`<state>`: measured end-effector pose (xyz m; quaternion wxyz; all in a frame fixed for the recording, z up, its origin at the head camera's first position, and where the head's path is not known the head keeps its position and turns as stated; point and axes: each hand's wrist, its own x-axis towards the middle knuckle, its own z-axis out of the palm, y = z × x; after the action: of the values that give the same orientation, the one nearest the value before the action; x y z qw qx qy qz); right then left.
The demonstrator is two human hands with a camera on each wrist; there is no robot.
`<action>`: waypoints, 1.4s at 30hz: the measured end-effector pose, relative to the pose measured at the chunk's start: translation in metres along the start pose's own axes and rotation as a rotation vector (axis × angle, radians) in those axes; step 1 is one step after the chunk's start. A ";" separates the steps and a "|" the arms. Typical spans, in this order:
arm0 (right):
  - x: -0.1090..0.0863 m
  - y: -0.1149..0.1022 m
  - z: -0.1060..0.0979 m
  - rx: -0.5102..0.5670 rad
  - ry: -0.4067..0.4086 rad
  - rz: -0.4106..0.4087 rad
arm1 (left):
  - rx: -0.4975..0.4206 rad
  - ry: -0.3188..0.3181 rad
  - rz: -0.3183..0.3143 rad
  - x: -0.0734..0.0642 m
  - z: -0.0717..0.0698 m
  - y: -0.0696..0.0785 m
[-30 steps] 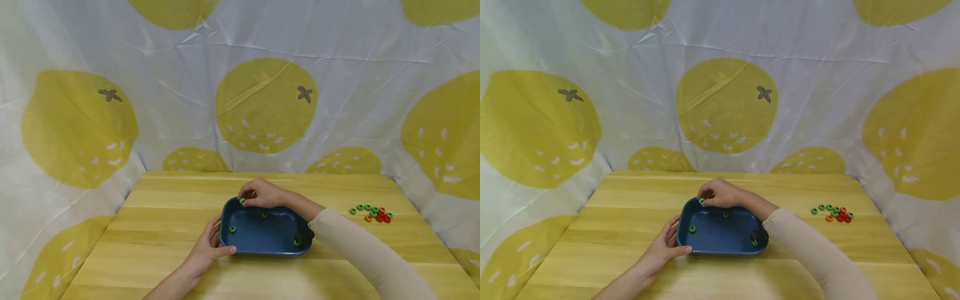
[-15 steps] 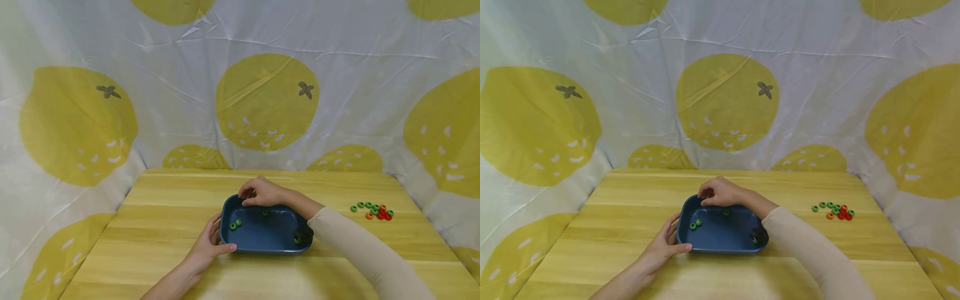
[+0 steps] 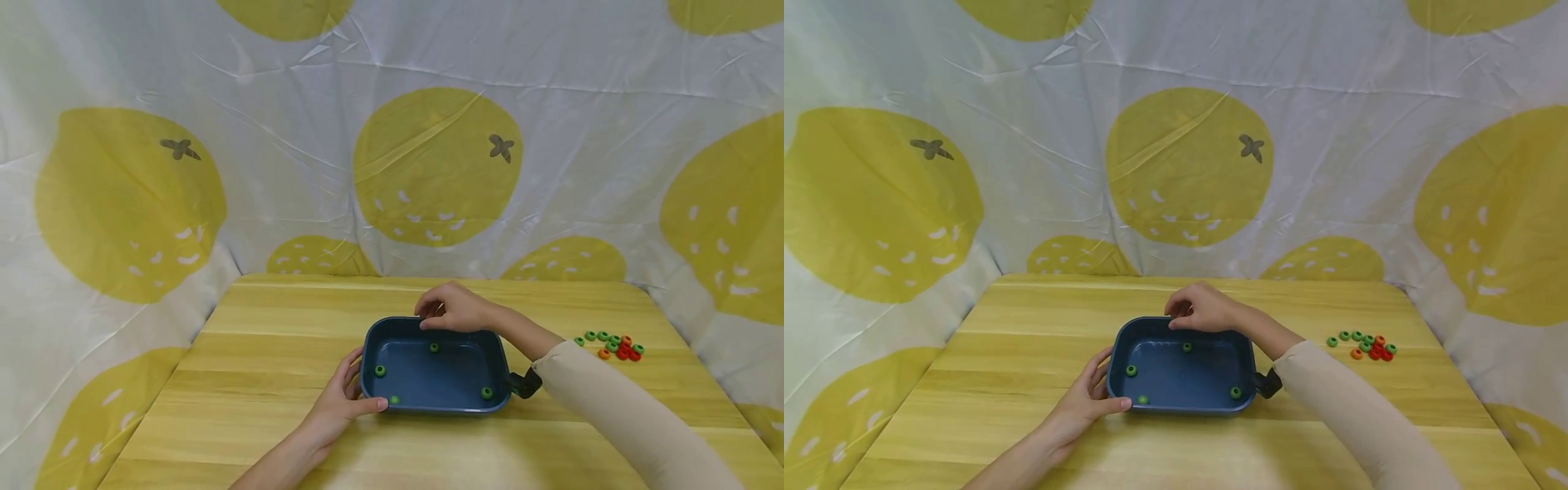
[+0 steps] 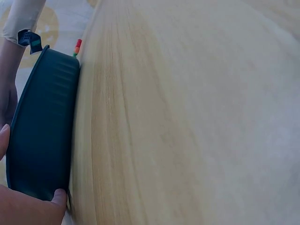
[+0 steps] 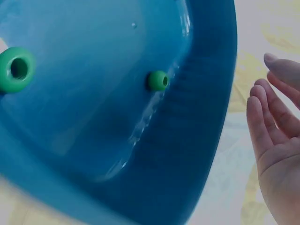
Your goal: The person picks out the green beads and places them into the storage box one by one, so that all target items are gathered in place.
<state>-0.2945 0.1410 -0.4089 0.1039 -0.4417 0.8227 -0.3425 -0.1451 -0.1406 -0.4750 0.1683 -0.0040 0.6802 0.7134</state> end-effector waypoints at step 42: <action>-0.106 0.029 -0.033 0.000 0.162 0.205 | -0.002 0.000 -0.011 0.000 0.001 0.000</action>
<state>-0.2664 0.2523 -0.4174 0.0715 -0.3264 0.8692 -0.3645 -0.1445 -0.1393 -0.4746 0.1722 -0.0081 0.6794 0.7132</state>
